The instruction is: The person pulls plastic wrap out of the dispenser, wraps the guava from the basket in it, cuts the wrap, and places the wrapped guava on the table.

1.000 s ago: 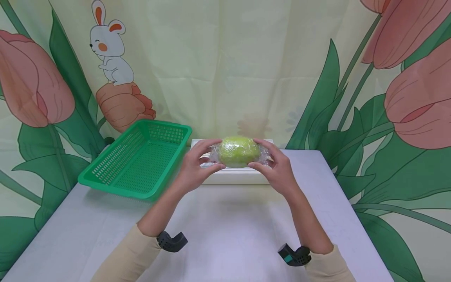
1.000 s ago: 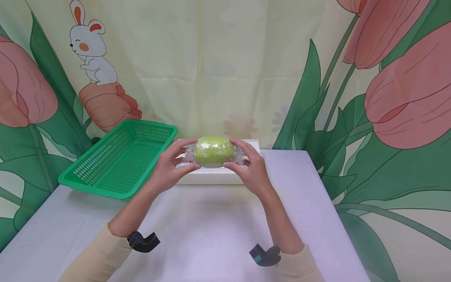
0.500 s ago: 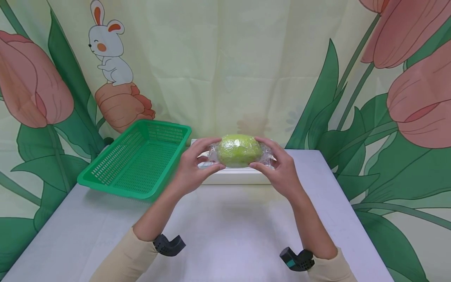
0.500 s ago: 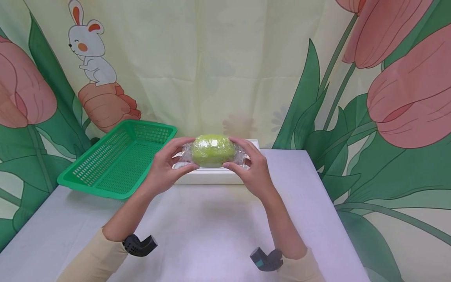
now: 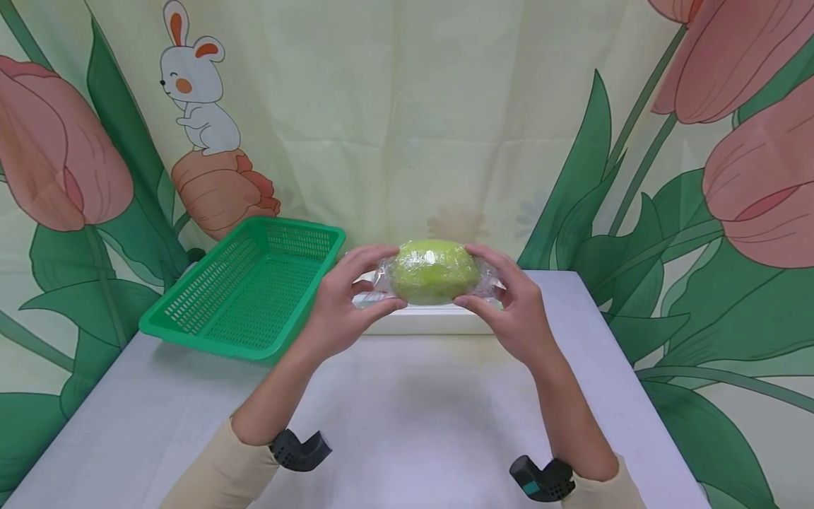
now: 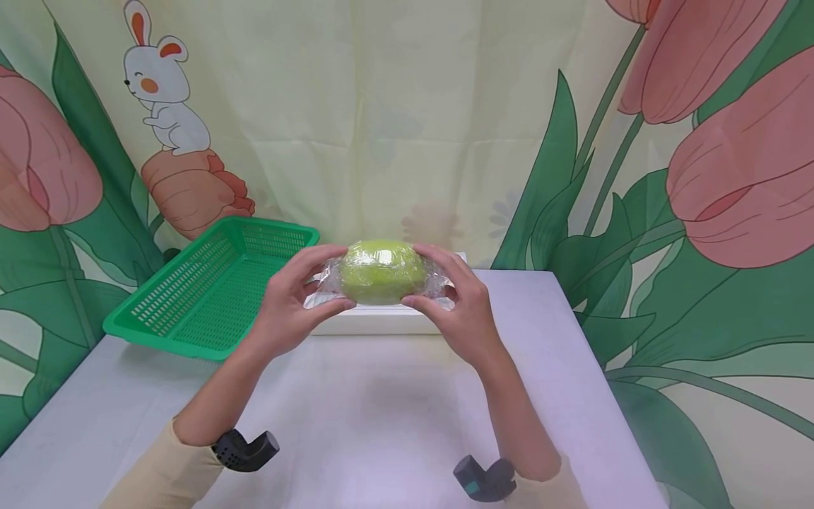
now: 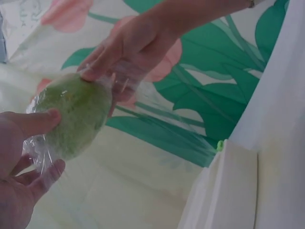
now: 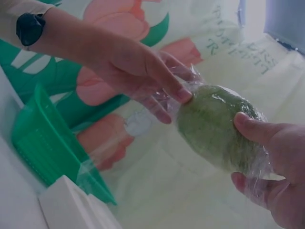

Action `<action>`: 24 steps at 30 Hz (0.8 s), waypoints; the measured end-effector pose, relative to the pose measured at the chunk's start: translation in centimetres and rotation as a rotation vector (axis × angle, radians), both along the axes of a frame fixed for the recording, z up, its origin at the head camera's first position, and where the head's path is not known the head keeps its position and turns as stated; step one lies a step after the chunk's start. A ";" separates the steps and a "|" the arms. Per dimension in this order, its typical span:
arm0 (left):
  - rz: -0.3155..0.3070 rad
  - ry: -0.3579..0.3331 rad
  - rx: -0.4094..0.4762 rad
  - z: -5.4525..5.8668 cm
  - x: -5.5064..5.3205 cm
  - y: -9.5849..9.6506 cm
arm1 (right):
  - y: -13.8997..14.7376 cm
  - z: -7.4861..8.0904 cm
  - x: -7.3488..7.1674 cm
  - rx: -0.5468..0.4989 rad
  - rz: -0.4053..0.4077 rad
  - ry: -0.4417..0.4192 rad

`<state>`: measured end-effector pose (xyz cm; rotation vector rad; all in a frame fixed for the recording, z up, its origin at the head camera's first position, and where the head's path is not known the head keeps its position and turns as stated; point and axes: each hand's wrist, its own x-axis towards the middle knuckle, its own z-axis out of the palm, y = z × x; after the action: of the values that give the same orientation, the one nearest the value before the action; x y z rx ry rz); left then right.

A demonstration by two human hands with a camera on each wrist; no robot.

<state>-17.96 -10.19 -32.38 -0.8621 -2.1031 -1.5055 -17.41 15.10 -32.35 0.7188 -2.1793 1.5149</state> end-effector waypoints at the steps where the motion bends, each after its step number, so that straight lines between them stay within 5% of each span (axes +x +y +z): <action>1: -0.002 0.005 0.002 0.2 0.2 0.0 | 0.0 0.1 0.1 -0.003 0.002 0.008; 10: -0.017 0.045 -0.009 1.3 1.3 -0.1 | 0.0 1.0 1.3 -0.022 0.016 0.059; 18: -0.052 0.098 -0.115 0.8 0.5 -0.1 | 0.0 0.7 1.1 0.014 -0.027 0.048; 24: -0.100 -0.001 -0.086 0.3 0.0 0.0 | 0.2 0.3 0.7 0.089 -0.049 -0.037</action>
<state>-17.96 -10.16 -32.11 -1.0115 -2.1685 -1.4740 -16.70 15.31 -32.09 0.6653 -2.2865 1.4256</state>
